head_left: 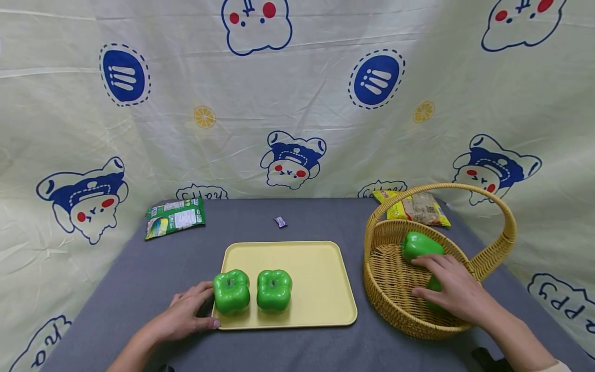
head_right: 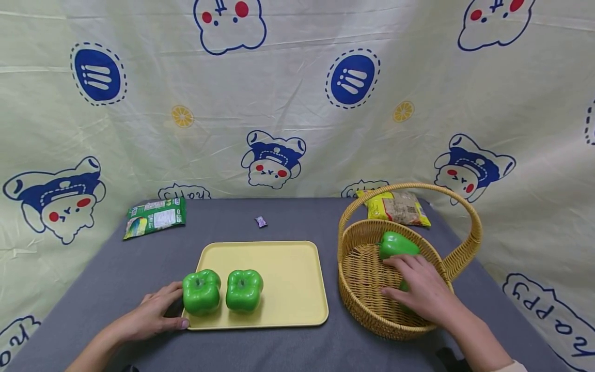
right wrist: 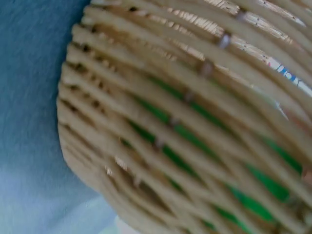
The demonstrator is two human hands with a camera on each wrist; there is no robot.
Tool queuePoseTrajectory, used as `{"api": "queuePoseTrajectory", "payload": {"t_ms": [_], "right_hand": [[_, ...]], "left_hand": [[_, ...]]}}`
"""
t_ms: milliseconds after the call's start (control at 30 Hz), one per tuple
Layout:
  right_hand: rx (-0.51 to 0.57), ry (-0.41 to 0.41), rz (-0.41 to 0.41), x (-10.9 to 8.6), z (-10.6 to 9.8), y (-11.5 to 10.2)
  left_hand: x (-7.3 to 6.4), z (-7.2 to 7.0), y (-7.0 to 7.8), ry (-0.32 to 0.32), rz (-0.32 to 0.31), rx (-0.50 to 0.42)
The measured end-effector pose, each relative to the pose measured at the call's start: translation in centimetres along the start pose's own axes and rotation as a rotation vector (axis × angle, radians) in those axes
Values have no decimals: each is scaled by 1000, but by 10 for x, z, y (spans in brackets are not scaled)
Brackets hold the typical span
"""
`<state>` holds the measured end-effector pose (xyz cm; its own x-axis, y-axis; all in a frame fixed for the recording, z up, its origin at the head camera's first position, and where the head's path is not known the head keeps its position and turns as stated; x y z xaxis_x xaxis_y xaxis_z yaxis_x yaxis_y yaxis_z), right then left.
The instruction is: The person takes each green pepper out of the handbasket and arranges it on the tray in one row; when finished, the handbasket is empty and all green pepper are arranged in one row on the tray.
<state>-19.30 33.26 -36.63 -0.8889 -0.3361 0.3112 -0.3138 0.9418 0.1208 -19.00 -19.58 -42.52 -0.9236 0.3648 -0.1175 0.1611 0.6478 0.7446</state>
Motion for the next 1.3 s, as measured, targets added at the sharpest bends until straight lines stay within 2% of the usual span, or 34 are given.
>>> {"api": "queuePoseTrajectory", "payload": {"t_ms": [167, 300, 567, 867, 1300], "right_hand": [[-50, -55, 8, -2, -2, 7], [-73, -52, -10, -6, 0, 10], [-38, -98, 5, -11, 5, 13], [-12, -138, 36, -17, 2, 23], [54, -264, 93, -26, -2, 39]], "left_hand": [[0, 0, 0, 2, 3, 3], [-1, 0, 0, 8, 10, 7], [-1, 1, -1, 2, 6, 2], [-1, 0, 0, 11, 15, 6], [-1, 0, 1, 12, 38, 19]]}}
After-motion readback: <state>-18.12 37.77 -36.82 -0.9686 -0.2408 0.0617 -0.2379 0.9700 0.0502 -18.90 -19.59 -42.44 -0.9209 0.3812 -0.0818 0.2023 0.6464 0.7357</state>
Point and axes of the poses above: each hand's wrist, its own x-axis towards the middle knuckle, its own z-axis out of the palm, y = z × x, the point moved 2 cm from there along x, towards the middle knuckle, and after that the axes turned 14 degrees about -x, right-handed, at the moved point
